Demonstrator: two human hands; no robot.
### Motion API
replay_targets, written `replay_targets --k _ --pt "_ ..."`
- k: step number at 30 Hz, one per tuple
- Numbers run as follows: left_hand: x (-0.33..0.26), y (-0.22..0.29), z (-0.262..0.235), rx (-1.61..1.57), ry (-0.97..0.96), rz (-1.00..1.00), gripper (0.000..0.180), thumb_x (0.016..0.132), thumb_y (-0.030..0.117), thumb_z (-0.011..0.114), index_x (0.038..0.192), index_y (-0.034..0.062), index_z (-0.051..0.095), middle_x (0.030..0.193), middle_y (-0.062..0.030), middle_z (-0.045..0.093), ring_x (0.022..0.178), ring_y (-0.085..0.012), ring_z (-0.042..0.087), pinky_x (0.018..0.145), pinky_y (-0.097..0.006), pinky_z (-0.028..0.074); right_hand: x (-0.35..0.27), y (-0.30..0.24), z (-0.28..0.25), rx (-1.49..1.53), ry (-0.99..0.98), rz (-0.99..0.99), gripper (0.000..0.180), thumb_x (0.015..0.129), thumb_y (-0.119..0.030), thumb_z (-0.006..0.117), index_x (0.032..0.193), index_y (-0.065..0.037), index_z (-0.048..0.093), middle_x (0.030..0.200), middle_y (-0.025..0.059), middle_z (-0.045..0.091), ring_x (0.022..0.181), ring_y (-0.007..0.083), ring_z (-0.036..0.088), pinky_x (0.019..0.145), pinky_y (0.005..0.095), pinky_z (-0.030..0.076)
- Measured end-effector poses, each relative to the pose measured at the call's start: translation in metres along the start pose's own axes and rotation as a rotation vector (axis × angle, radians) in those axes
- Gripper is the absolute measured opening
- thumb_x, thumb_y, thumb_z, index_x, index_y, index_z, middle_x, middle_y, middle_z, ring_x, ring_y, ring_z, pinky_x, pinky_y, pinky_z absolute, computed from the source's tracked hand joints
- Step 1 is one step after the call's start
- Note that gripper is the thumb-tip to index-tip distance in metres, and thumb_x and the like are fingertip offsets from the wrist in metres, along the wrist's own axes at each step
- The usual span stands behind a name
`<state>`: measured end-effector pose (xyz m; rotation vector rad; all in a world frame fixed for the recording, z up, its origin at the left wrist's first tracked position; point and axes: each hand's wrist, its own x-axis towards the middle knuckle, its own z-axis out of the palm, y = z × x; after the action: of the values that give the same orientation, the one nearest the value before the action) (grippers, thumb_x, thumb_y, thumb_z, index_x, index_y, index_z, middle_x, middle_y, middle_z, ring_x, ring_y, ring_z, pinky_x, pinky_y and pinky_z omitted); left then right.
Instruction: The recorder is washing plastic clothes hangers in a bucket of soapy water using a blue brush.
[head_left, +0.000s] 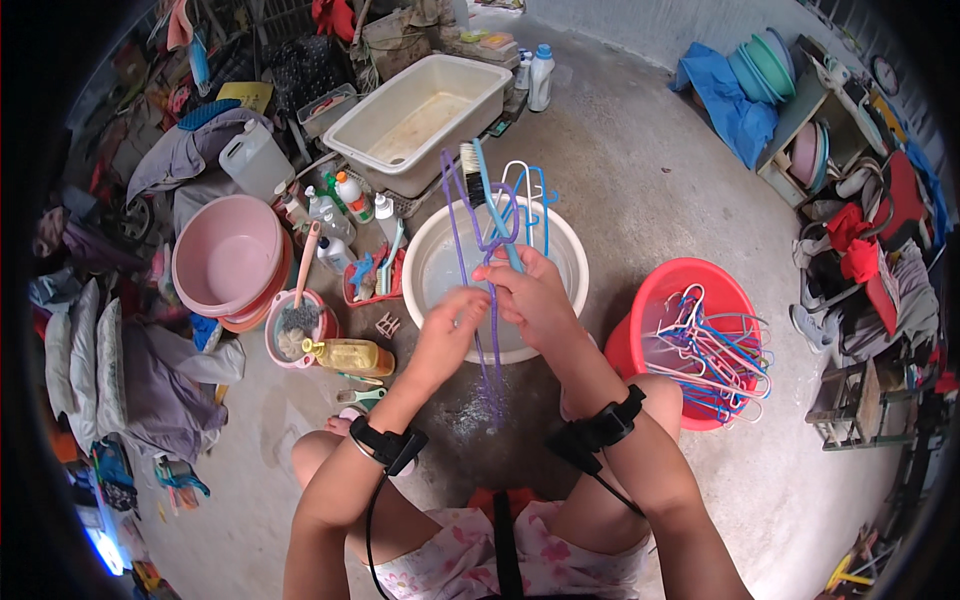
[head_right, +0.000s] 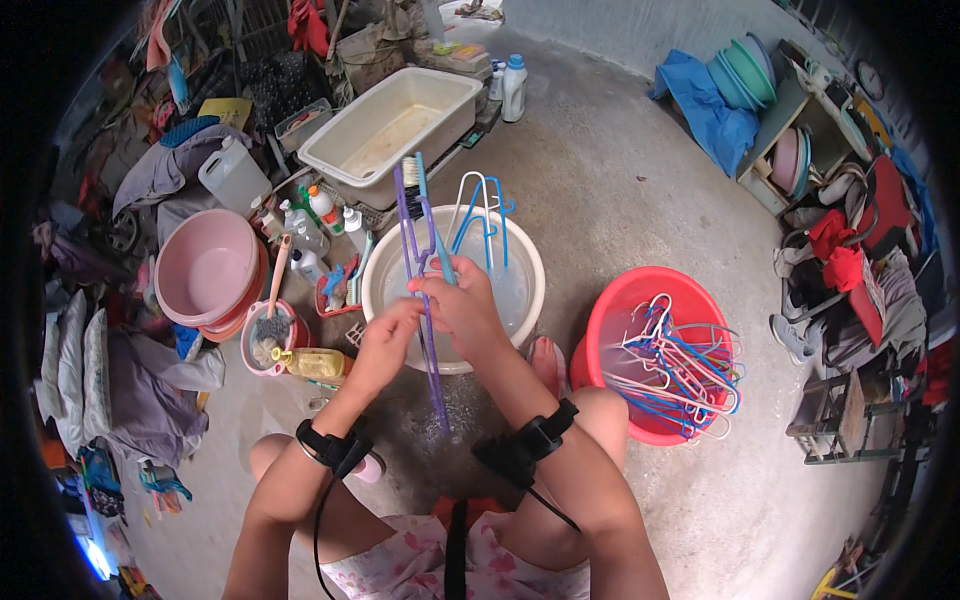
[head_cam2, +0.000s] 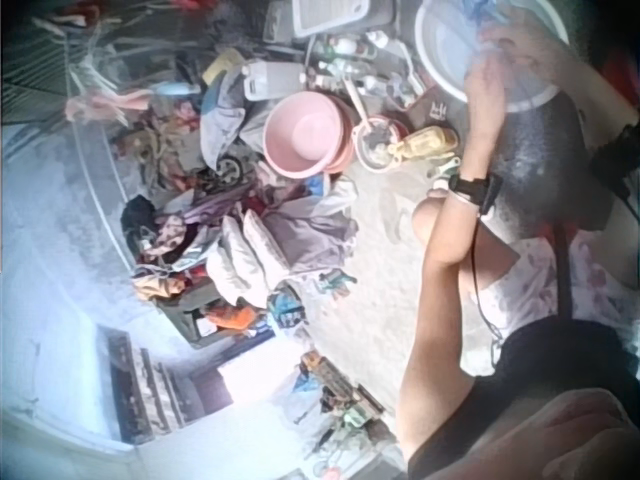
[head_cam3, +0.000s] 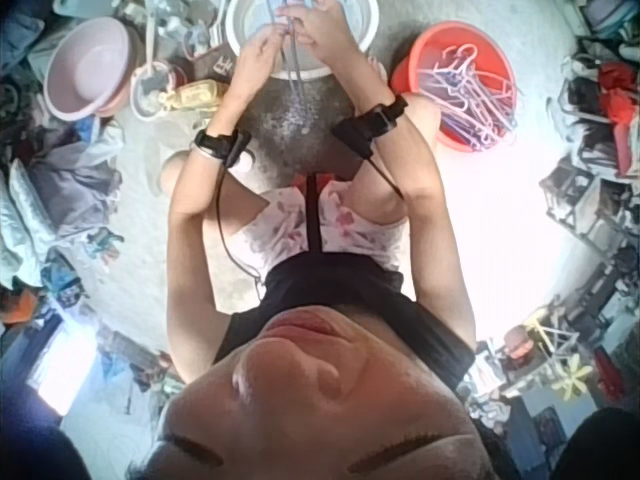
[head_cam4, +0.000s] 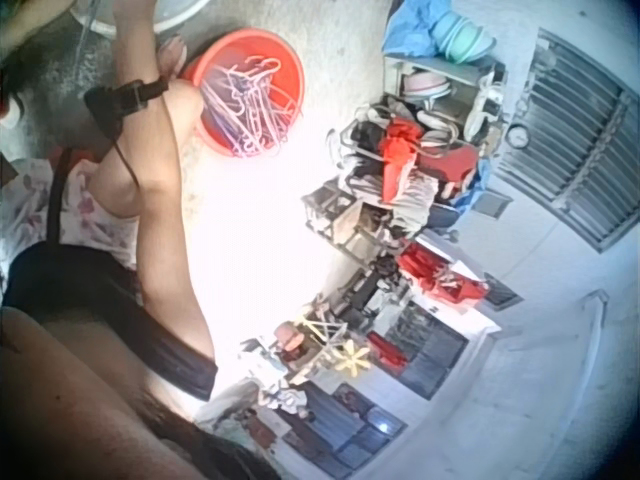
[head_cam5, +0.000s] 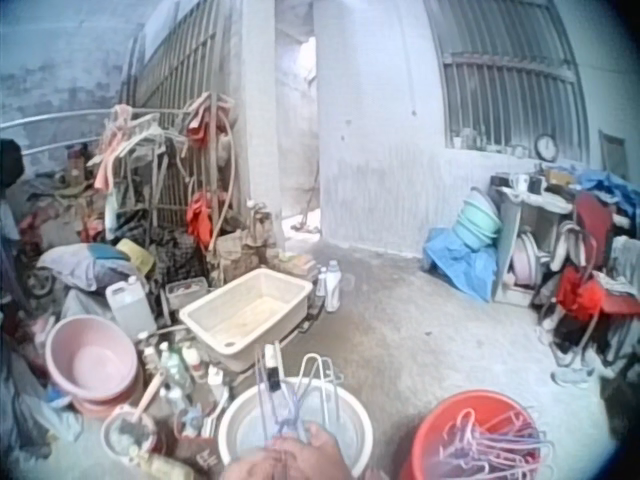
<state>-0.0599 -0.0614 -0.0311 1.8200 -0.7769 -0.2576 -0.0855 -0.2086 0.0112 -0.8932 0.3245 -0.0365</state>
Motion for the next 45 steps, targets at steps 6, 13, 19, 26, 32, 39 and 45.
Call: replay_targets --k 6,13,19,26,32,39,45 --pt "0.015 -0.009 -0.027 -0.502 0.545 -0.481 0.036 0.088 0.035 0.059 0.113 0.011 0.048 0.111 -0.0036 0.05 0.101 -0.0124 0.048 0.081 -0.031 0.042 -0.008 -0.012 0.0 -0.079 -0.231 0.085 0.029 0.079 0.0 0.056 0.105 -0.002 0.044 0.082 0.0122 0.064 0.038 0.0015 0.034 0.032 0.0187 0.02" --pt "0.019 -0.036 -0.066 -1.292 0.123 -0.443 0.036 0.09 0.043 0.052 0.106 0.0098 0.051 0.121 -0.0162 0.054 0.108 -0.0237 0.057 0.084 -0.04 0.052 -0.006 -0.018 -0.002 -0.127 -0.349 0.18 0.027 0.083 -0.001 0.054 0.11 0.001 0.047 0.088 0.0119 0.063 0.038 -0.0005 0.031 0.032 0.0171 0.02" --pt "0.015 -0.008 -0.078 -1.372 0.088 -0.309 0.042 0.095 0.044 0.04 0.11 0.0069 0.053 0.127 -0.0218 0.05 0.113 -0.0318 0.054 0.089 -0.041 0.05 -0.002 -0.017 -0.009 -0.268 -0.285 0.131 0.026 0.08 -0.002 0.055 0.106 -0.001 0.052 0.087 0.009 0.065 0.04 0.0003 0.032 0.033 0.0183 0.019" --pt "0.009 0.001 -0.077 -1.176 0.056 -0.303 0.044 0.095 0.042 0.04 0.123 0.0086 0.047 0.13 -0.021 0.047 0.113 -0.031 0.053 0.094 -0.043 0.046 -0.005 -0.019 -0.005 -0.283 -0.255 0.104 0.025 0.08 -0.006 0.058 0.104 -0.002 0.052 0.085 0.0084 0.065 0.04 0.0011 0.032 0.035 0.0183 0.02" --pt "0.003 0.026 -0.079 -0.859 0.086 -0.113 0.049 0.095 0.04 0.041 0.13 0.0053 0.039 0.126 -0.019 0.05 0.114 -0.0276 0.052 0.094 -0.041 0.044 -0.015 -0.036 0.012 -0.277 -0.157 -0.089 0.029 0.084 -0.024 0.064 0.098 -0.001 0.053 0.078 0.0079 0.063 0.042 0.0039 0.039 0.037 0.0196 0.029" --pt "-0.015 0.027 -0.087 -0.601 0.181 -0.177 0.06 0.088 0.031 0.059 0.136 0.0067 0.031 0.129 -0.0119 0.048 0.117 -0.0212 0.048 0.094 -0.034 0.04 -0.005 -0.026 0.02 -0.316 -0.011 -0.351 0.026 0.085 -0.02 0.065 0.095 -0.001 0.052 0.07 0.0059 0.06 0.046 0.0053 0.047 0.04 0.0195 0.038" --pt "-0.034 0.001 -0.076 -0.371 -0.405 -0.714 0.052 0.093 0.03 0.053 0.135 0.0052 0.035 0.123 -0.0059 0.052 0.108 -0.017 0.053 0.086 -0.029 0.045 0.017 -0.008 0.004 -0.427 0.17 -0.418 0.025 0.083 -0.018 0.067 0.089 -0.003 0.048 0.068 0.0026 0.056 0.049 0.0053 0.05 0.042 0.0201 0.041"
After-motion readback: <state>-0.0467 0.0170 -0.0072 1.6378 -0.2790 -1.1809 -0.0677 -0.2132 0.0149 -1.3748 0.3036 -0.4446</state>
